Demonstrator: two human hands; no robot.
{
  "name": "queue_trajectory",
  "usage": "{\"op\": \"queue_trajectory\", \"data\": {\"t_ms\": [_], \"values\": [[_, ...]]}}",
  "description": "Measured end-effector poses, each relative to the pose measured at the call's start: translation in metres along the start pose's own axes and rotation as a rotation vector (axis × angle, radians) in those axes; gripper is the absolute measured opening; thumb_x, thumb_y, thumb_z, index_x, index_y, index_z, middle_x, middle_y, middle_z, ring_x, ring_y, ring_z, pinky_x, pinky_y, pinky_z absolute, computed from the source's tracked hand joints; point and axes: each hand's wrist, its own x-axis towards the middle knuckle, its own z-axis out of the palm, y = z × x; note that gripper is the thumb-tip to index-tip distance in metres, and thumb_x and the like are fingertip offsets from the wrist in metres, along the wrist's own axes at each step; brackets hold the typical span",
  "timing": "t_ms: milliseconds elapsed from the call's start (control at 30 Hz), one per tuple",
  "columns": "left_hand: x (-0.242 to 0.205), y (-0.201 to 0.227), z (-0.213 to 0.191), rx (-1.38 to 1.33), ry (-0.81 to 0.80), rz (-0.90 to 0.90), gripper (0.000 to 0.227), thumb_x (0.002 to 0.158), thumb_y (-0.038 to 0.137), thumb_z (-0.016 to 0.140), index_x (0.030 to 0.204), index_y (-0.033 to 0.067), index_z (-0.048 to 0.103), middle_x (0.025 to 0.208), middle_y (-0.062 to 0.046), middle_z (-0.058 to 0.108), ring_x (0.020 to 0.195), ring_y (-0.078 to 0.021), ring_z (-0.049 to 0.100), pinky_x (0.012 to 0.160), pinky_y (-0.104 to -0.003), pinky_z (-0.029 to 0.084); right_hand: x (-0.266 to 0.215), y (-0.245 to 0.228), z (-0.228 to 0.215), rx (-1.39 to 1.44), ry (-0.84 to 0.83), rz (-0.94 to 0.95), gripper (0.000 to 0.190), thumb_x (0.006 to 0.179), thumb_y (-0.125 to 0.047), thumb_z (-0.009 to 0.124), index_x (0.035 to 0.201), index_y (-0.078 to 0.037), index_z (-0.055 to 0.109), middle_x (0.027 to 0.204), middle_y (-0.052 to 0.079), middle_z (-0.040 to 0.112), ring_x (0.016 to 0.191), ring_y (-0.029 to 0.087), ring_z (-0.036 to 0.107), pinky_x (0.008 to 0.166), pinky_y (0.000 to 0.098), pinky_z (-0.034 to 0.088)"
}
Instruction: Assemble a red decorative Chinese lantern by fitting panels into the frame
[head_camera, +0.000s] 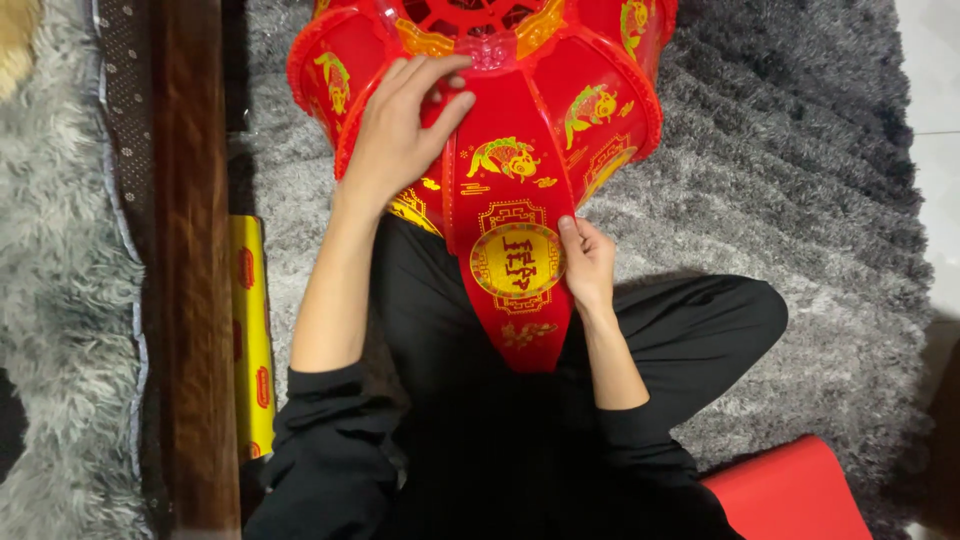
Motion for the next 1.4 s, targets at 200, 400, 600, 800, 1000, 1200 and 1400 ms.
{"op": "queue_trajectory", "data": {"t_ms": [200, 400, 600, 800, 1000, 1200, 1400], "values": [[0.008, -0.029, 0.019, -0.247, -0.025, -0.165, 0.023, 0.095, 0.003, 0.074, 0.117, 0.0000, 0.068, 0.096, -0.004, 0.064, 0.066, -0.0087, 0.046, 0.058, -0.023, 0.043, 0.005, 0.000, 0.003, 0.006, 0.012, -0.019, 0.023, 0.106, -0.015, 0.057, 0.108, 0.002, 0.072, 0.080, -0.001, 0.069, 0.060, 0.001, 0.050, 0.052, 0.0166, 0.038], [0.002, -0.024, 0.026, -0.247, -0.044, -0.285, 0.023, 0.099, 0.008, 0.070, 0.121, 0.0032, 0.068, 0.073, 0.001, 0.062, 0.061, -0.0081, 0.048, 0.054, -0.023, 0.042, 0.008, 0.012, -0.004, 0.013, 0.025, 0.007, 0.023, 0.105, -0.015, 0.060, 0.106, 0.003, 0.074, 0.077, -0.001, 0.068, 0.058, 0.001, 0.047, 0.050, 0.0171, 0.035], [0.008, -0.024, 0.017, -0.106, -0.269, -0.326, 0.030, 0.103, 0.016, 0.063, 0.131, 0.0078, 0.064, 0.068, 0.001, 0.065, 0.053, -0.0117, 0.055, 0.051, -0.029, 0.043, 0.005, 0.002, -0.001, -0.096, 0.047, -0.015, 0.027, 0.105, -0.016, 0.062, 0.091, 0.003, 0.073, 0.065, -0.005, 0.058, 0.053, 0.002, 0.040, 0.046, 0.0194, 0.031], [0.010, -0.024, 0.019, -0.143, -0.222, -0.305, 0.024, 0.102, 0.012, 0.068, 0.125, 0.0067, 0.066, 0.064, 0.002, 0.056, 0.052, -0.0102, 0.047, 0.048, -0.027, 0.038, 0.002, -0.003, 0.002, -0.245, 0.092, -0.083, 0.039, 0.103, -0.021, 0.065, 0.073, 0.003, 0.061, 0.061, -0.006, 0.047, 0.056, 0.005, 0.035, 0.050, 0.0231, 0.031], [0.012, -0.018, 0.017, -0.123, -0.209, -0.351, 0.024, 0.103, 0.012, 0.069, 0.126, 0.0114, 0.068, 0.063, 0.003, 0.055, 0.051, -0.0084, 0.044, 0.048, -0.026, 0.035, 0.006, 0.023, -0.022, -0.262, -0.182, -0.082, 0.025, 0.080, -0.005, 0.079, 0.103, 0.005, 0.073, 0.081, 0.005, 0.073, 0.065, 0.010, 0.058, 0.060, 0.0219, 0.048], [0.011, -0.013, 0.013, -0.158, -0.225, -0.324, 0.024, 0.102, 0.009, 0.068, 0.126, 0.0067, 0.067, 0.065, 0.002, 0.054, 0.054, -0.0094, 0.043, 0.049, -0.026, 0.036, 0.016, 0.023, -0.021, -0.273, -0.280, 0.178, 0.027, 0.082, -0.010, 0.080, 0.099, 0.009, 0.075, 0.081, 0.011, 0.076, 0.064, 0.015, 0.064, 0.059, 0.0251, 0.052], [0.013, -0.005, 0.011, -0.165, -0.222, -0.251, 0.028, 0.105, 0.005, 0.066, 0.133, 0.0076, 0.062, 0.066, 0.001, 0.051, 0.055, -0.0100, 0.039, 0.051, -0.027, 0.031, 0.018, 0.024, -0.018, -0.248, -0.266, 0.121, 0.031, 0.082, -0.009, 0.080, 0.104, 0.011, 0.073, 0.085, 0.012, 0.077, 0.068, 0.015, 0.068, 0.061, 0.0257, 0.055]]}}
